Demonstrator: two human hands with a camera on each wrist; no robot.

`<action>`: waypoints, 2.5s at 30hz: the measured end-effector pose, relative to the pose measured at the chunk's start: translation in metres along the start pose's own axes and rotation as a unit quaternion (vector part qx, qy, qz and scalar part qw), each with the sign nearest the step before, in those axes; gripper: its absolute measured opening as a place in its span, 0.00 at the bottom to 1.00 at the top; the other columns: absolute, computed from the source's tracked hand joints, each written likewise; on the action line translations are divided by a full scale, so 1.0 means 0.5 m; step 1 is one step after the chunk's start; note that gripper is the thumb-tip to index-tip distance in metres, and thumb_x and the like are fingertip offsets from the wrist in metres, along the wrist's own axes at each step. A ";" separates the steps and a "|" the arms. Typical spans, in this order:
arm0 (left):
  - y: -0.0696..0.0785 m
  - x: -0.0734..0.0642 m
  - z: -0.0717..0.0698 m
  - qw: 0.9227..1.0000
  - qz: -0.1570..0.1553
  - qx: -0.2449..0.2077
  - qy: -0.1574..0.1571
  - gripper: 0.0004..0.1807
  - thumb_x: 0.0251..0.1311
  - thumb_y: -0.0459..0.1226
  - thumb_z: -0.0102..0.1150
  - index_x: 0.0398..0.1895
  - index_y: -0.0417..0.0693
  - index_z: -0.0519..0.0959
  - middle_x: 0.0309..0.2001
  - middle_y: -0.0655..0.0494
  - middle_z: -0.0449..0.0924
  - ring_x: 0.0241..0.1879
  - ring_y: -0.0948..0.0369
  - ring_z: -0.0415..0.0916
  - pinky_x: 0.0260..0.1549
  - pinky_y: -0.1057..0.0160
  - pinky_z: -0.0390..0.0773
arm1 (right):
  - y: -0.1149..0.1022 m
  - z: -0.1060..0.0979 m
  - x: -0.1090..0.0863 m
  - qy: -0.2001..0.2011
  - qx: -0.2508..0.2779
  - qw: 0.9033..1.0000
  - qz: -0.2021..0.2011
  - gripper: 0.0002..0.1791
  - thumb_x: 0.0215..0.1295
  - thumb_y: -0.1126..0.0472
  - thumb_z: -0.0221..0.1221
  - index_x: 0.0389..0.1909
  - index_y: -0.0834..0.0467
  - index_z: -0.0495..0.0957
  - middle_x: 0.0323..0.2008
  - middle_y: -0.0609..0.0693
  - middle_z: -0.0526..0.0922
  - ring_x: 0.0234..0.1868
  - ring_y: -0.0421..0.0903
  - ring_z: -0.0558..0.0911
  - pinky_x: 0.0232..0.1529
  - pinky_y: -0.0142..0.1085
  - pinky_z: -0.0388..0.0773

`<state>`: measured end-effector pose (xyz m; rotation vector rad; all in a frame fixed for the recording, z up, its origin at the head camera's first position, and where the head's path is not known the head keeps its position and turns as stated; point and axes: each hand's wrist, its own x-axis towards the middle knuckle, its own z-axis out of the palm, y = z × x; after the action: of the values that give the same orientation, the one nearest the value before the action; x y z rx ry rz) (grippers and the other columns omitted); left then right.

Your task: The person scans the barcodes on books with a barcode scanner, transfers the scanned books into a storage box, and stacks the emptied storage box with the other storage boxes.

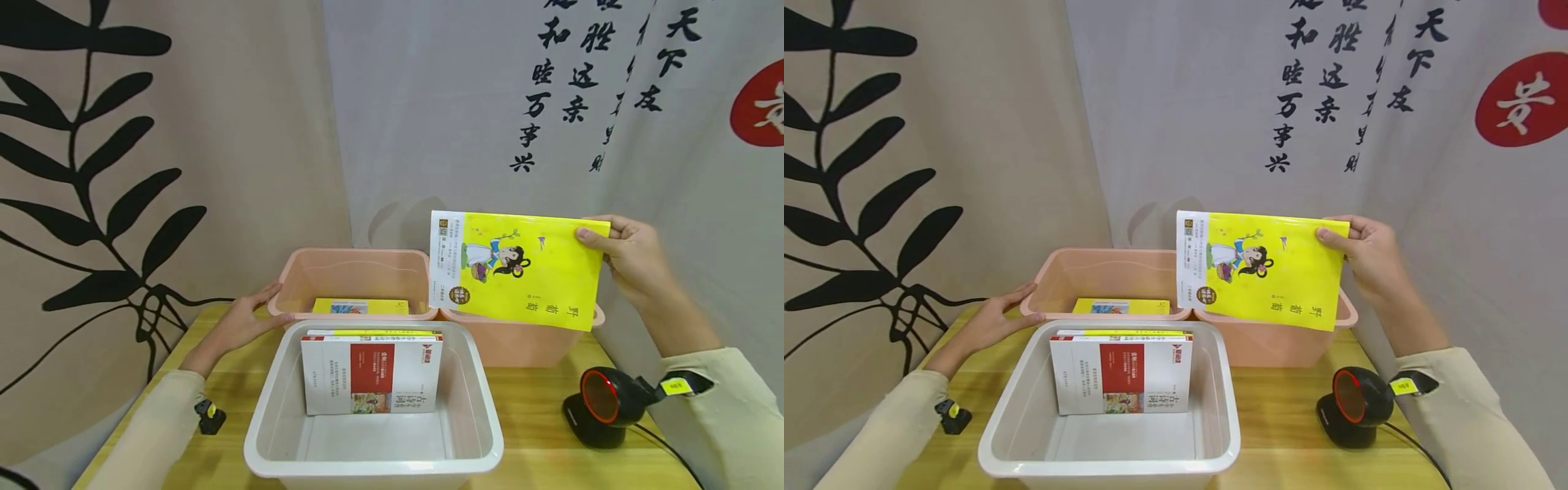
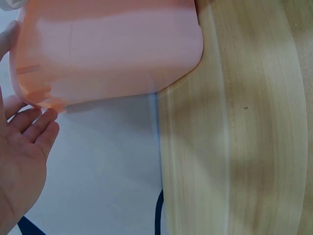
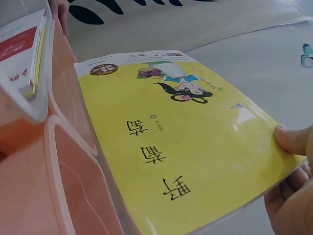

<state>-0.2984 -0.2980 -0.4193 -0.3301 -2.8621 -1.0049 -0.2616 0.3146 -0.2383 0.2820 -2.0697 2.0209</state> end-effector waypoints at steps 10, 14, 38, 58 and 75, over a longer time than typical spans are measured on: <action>-0.001 0.002 0.000 1.000 0.007 -0.005 -0.002 0.54 0.62 0.64 0.62 0.82 0.46 0.53 0.81 0.44 0.48 0.77 0.33 0.50 0.67 0.26 0.58 | 0.038 0.100 0.055 -0.023 0.013 1.000 0.016 0.17 0.62 0.61 0.71 0.48 0.63 0.79 0.38 0.46 0.90 0.35 0.42 0.88 0.42 0.29 0.86; -0.001 0.001 0.000 1.000 0.011 -0.002 -0.003 0.53 0.63 0.63 0.62 0.81 0.44 0.53 0.81 0.44 0.48 0.76 0.33 0.51 0.67 0.27 0.58 | 0.056 0.139 0.076 -0.030 0.003 0.999 0.015 0.20 0.63 0.62 0.71 0.50 0.67 0.77 0.39 0.49 0.89 0.36 0.45 0.87 0.44 0.30 0.86; 0.002 -0.001 0.002 1.000 -0.001 -0.005 -0.004 0.54 0.63 0.64 0.62 0.81 0.45 0.53 0.81 0.42 0.48 0.76 0.31 0.50 0.66 0.25 0.58 | 0.145 0.371 0.160 -0.059 -0.019 0.997 0.041 0.15 0.68 0.63 0.67 0.52 0.63 0.80 0.47 0.58 0.88 0.41 0.52 0.87 0.49 0.35 0.84; 0.002 0.000 0.002 1.000 0.009 -0.006 0.003 0.54 0.62 0.63 0.63 0.81 0.46 0.53 0.80 0.40 0.49 0.76 0.33 0.51 0.67 0.27 0.59 | 0.220 0.494 0.155 -0.079 -0.021 0.993 0.082 0.14 0.68 0.60 0.67 0.52 0.58 0.81 0.45 0.54 0.89 0.41 0.49 0.89 0.47 0.35 0.86; -0.001 -0.001 0.001 1.000 0.016 0.002 0.004 0.53 0.63 0.63 0.62 0.81 0.45 0.54 0.81 0.44 0.49 0.77 0.35 0.51 0.69 0.29 0.58 | 0.276 0.533 0.124 -0.094 -0.108 0.976 0.162 0.13 0.67 0.56 0.69 0.49 0.56 0.84 0.45 0.50 0.87 0.49 0.48 0.82 0.60 0.42 0.79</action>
<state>-0.2980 -0.2981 -0.4200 -0.3701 -2.8416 -0.9936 -0.3705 0.0538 -0.3567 0.1040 -2.5765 1.9761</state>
